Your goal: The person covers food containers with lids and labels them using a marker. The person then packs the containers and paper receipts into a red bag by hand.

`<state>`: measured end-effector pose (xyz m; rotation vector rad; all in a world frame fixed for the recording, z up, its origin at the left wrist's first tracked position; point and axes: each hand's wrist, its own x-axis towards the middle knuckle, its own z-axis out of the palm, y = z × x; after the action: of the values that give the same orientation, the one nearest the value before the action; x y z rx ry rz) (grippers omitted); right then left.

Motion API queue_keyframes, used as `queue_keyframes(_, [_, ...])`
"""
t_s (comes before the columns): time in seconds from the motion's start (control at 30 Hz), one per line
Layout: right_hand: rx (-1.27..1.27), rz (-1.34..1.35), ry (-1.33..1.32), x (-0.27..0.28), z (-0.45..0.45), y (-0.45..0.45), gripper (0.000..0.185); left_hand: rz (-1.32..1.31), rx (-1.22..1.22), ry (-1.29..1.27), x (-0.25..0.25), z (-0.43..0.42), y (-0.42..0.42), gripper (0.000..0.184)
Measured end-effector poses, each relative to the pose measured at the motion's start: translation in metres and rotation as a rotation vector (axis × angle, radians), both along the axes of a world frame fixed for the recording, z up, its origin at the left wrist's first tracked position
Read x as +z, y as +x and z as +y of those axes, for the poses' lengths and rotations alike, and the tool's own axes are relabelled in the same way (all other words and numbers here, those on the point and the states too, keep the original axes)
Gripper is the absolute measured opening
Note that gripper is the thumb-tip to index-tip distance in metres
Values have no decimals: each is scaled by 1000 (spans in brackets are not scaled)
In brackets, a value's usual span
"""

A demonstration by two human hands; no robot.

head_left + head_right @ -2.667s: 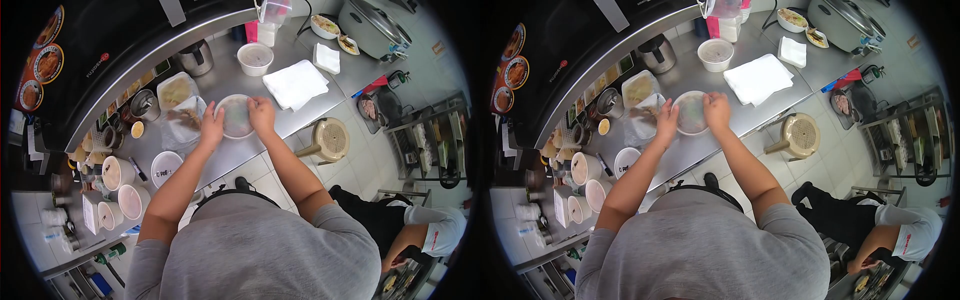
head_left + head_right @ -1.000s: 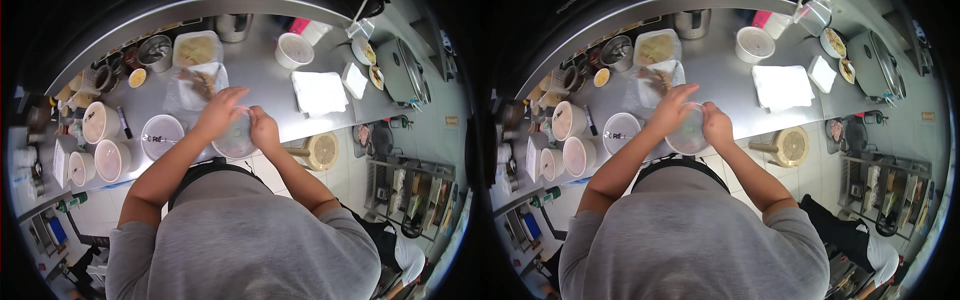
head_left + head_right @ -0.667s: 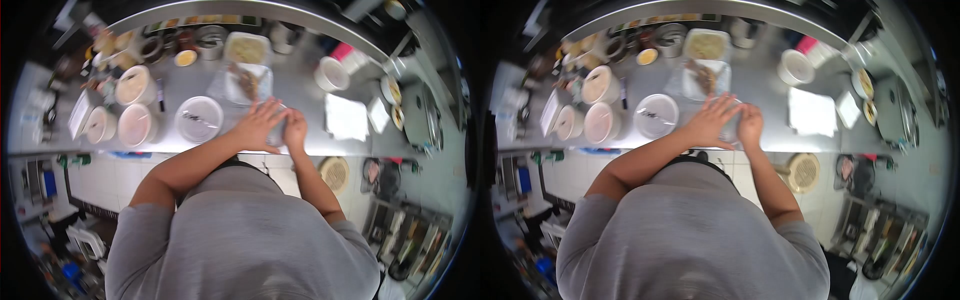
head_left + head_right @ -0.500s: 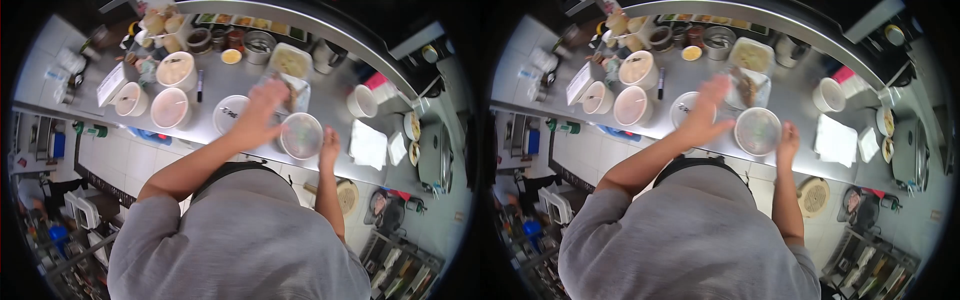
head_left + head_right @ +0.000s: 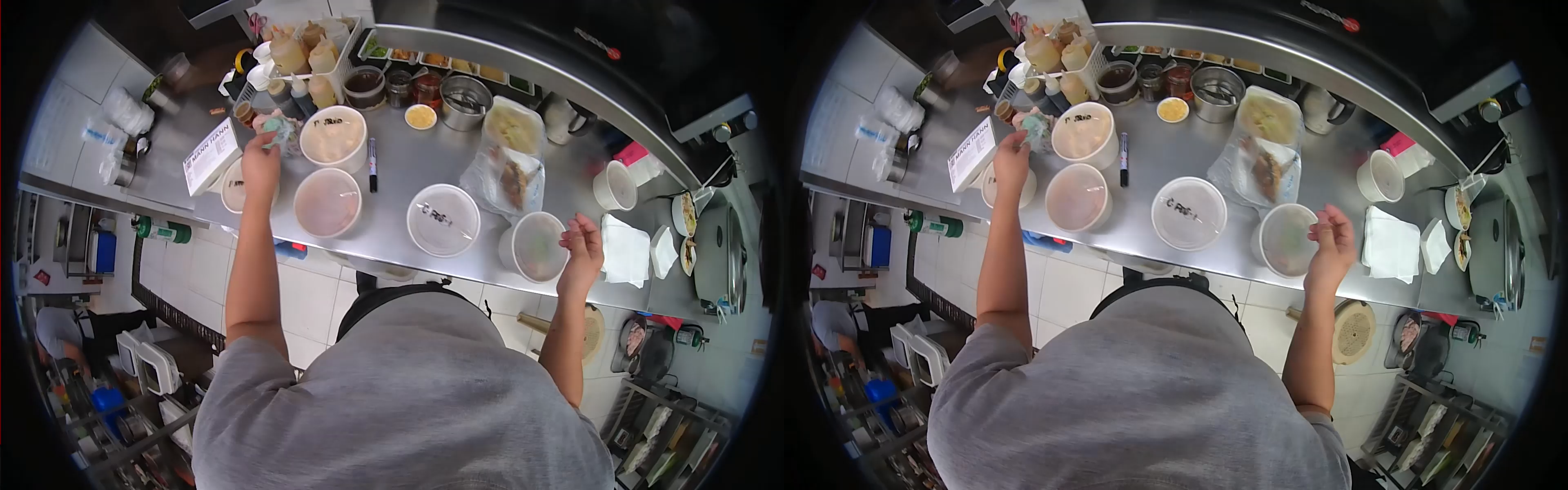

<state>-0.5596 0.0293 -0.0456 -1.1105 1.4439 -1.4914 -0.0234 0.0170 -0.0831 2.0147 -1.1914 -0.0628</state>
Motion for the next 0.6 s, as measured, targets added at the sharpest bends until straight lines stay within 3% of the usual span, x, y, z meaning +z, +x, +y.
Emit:
queue_keyframes(0.13, [122,42,36,7,11,57,18,-130,17,-132,10,-32,36,23])
queue_keyframes(0.33, [159,51,103,10,19,118,16,-265,-169,261,-13,-99,116,22])
queue_keyframes(0.47, [163,96,127,14,24,155,16,-201,-270,195,-1,-103,111,15])
queue_keyframes(0.6, [166,161,151,2,22,189,15,-26,-382,82,38,-51,69,22])
